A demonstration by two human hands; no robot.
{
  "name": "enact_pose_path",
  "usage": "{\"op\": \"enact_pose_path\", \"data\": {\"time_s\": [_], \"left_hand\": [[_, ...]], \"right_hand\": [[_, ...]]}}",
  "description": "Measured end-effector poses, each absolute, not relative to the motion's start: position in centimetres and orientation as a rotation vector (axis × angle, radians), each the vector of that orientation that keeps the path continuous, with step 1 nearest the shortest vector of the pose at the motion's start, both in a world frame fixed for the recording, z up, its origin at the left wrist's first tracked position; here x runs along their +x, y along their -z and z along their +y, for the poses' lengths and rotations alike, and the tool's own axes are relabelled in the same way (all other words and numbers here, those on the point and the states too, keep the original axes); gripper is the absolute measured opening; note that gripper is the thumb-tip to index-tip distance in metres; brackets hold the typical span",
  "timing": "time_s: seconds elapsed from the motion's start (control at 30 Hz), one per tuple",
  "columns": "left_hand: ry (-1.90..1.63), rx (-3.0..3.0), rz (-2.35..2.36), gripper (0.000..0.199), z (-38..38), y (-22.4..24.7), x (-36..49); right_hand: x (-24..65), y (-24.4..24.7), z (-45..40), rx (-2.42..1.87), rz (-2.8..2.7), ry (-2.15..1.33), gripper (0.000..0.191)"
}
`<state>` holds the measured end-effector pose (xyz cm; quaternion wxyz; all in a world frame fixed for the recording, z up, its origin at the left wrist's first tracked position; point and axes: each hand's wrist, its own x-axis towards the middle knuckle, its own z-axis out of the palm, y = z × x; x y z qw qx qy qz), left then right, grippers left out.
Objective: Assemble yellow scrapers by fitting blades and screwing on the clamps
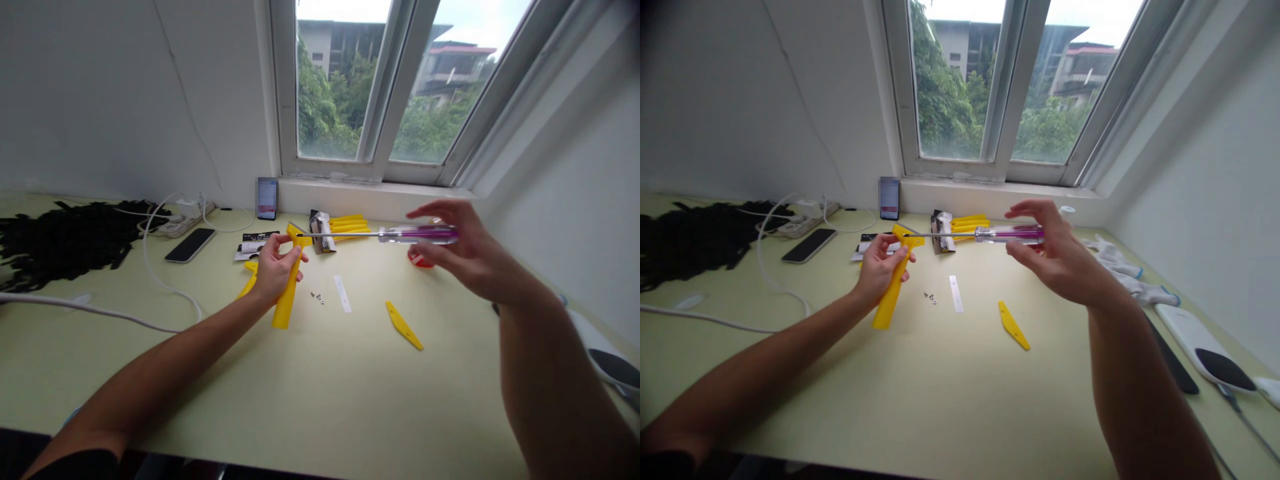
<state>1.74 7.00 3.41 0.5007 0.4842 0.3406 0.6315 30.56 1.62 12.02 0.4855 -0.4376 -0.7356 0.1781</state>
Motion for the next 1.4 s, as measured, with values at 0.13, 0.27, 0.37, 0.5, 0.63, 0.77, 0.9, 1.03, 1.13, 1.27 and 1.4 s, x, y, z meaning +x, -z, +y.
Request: {"op": "enact_pose_path", "data": {"time_s": [0.13,0.27,0.37,0.5,0.63,0.77,0.9,1.03,1.13,1.27,1.4], "left_hand": [[-1.524,1.186,0.819,0.032,6.9,-3.2,1.9],[-1.535,1.197,0.809,0.033,6.9,-2.9,1.9],[-1.528,1.209,0.809,0.032,7.0,-2.8,1.8],[-1.542,1.197,0.809,0.031,6.9,-2.9,1.8],[-1.553,1.189,0.816,0.031,7.0,-2.9,1.8],[-1.552,1.205,0.822,0.032,6.9,-3.0,1.8],[-1.535,1.219,0.819,0.034,6.9,-2.9,1.9],[-1.541,1.216,0.83,0.033,7.0,-2.8,1.9],[-1.547,1.215,0.854,0.033,7.1,-2.8,1.9],[-1.552,1.214,0.862,0.033,7.1,-2.8,1.9],[-1.546,1.211,0.879,0.034,7.1,-2.7,1.8]], "right_hand": [[30.7,-12.3,1.6,-1.166,-1.768,-0.329,0.029],[30.6,-12.2,1.9,-1.109,-1.758,-0.394,0.036],[30.5,-12.1,2.2,-1.106,-1.724,-0.342,0.029],[30.3,-12.0,2.0,-1.118,-1.716,-0.326,0.032],[30.1,-11.9,1.6,-1.047,-1.779,-0.312,0.033],[30.2,-11.9,1.7,-1.056,-1.766,-0.297,0.031],[30.4,-11.7,2.3,-1.078,-1.729,-0.267,0.032],[30.6,-11.5,2.7,-1.18,-1.743,-0.283,0.035],[30.8,-11.4,2.9,-1.062,-1.825,-0.416,0.046],[30.9,-11.1,3.2,-1.22,-1.704,-0.36,0.033],[30.8,-11.1,3.2,-1.049,-1.813,-0.444,0.04]]}}
